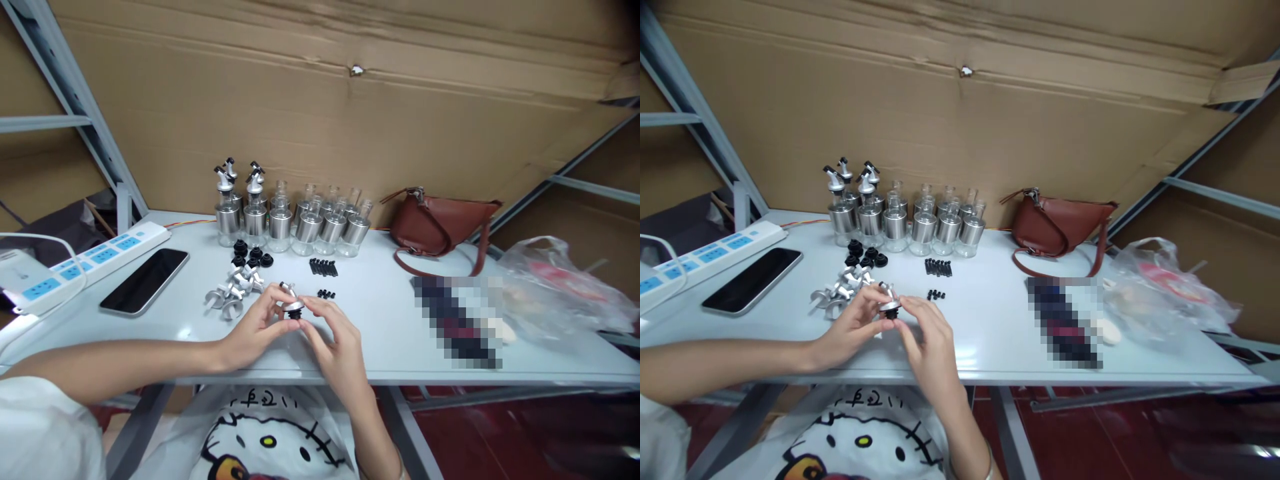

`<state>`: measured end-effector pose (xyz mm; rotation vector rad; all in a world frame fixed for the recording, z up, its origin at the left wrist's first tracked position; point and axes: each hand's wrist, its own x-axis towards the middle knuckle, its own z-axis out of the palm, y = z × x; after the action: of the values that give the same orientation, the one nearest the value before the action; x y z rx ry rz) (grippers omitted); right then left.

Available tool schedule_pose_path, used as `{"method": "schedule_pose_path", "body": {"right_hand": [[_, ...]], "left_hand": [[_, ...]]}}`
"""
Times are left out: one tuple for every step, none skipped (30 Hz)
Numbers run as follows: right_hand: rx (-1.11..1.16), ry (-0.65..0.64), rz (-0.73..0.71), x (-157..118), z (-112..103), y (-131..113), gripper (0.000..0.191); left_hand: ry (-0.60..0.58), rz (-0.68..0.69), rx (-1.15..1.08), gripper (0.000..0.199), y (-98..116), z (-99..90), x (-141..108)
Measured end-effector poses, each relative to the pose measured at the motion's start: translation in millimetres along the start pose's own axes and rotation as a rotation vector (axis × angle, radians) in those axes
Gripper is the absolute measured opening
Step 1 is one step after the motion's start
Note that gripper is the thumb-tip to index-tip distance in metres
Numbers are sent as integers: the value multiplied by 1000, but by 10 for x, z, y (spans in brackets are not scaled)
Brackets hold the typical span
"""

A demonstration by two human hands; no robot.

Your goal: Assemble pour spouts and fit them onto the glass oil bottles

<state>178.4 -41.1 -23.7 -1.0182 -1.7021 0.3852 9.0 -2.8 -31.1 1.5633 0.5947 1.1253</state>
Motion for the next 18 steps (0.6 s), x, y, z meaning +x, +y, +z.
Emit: {"method": "schedule_pose_path", "body": {"right_hand": [[-44, -50, -21, 39, -67, 10, 22], [-94, -110, -26, 83, -147, 27, 23], [-149, -153, -3, 132, -234, 53, 24], [-218, -176, 46, 181, -321, 91, 25], [-303, -169, 96, 229, -401, 138, 27], [-395, -144, 142, 271, -467, 194, 28], [-469, -160, 187, 306, -513, 256, 30], [-507, -188, 228, 333, -539, 320, 32], [-528, -222, 267, 350, -543, 383, 34], [-543, -267, 304, 361, -529, 440, 36], [-550, -312, 340, 367, -504, 491, 40], [-552, -354, 371, 371, -473, 532, 45], [-554, -383, 393, 374, -441, 565, 49], [-552, -401, 406, 377, -415, 590, 53], [-550, -407, 410, 382, -397, 608, 56], [-543, -404, 405, 388, -388, 620, 56], [-530, -395, 397, 392, -389, 628, 56], [-513, -381, 392, 393, -398, 631, 55]], "left_hand": [[5, -10, 30, 20, -7, -6, -2], [5, -34, 60, 20, -7, -12, -3], [-5, -70, 87, 21, 0, -16, -3], [-19, -111, 111, 22, 13, -18, -2], [-33, -150, 130, 24, 32, -17, 1], [-47, -184, 145, 25, 54, -15, 5], [-60, -210, 158, 26, 77, -10, 10], [-73, -223, 170, 27, 99, -5, 16], [-84, -224, 181, 27, 117, 0, 22], [-92, -218, 188, 26, 128, 5, 26], [-98, -212, 192, 27, 134, 8, 29], [-101, -206, 193, 27, 133, 9, 31], [-103, -203, 192, 28, 127, 8, 30], [-105, -204, 190, 29, 118, 6, 29], [-110, -208, 188, 29, 108, 4, 27], [-115, -210, 188, 28, 98, 1, 25], [-121, -211, 187, 26, 91, -2, 24], [-123, -210, 186, 25, 87, -3, 23]]}}
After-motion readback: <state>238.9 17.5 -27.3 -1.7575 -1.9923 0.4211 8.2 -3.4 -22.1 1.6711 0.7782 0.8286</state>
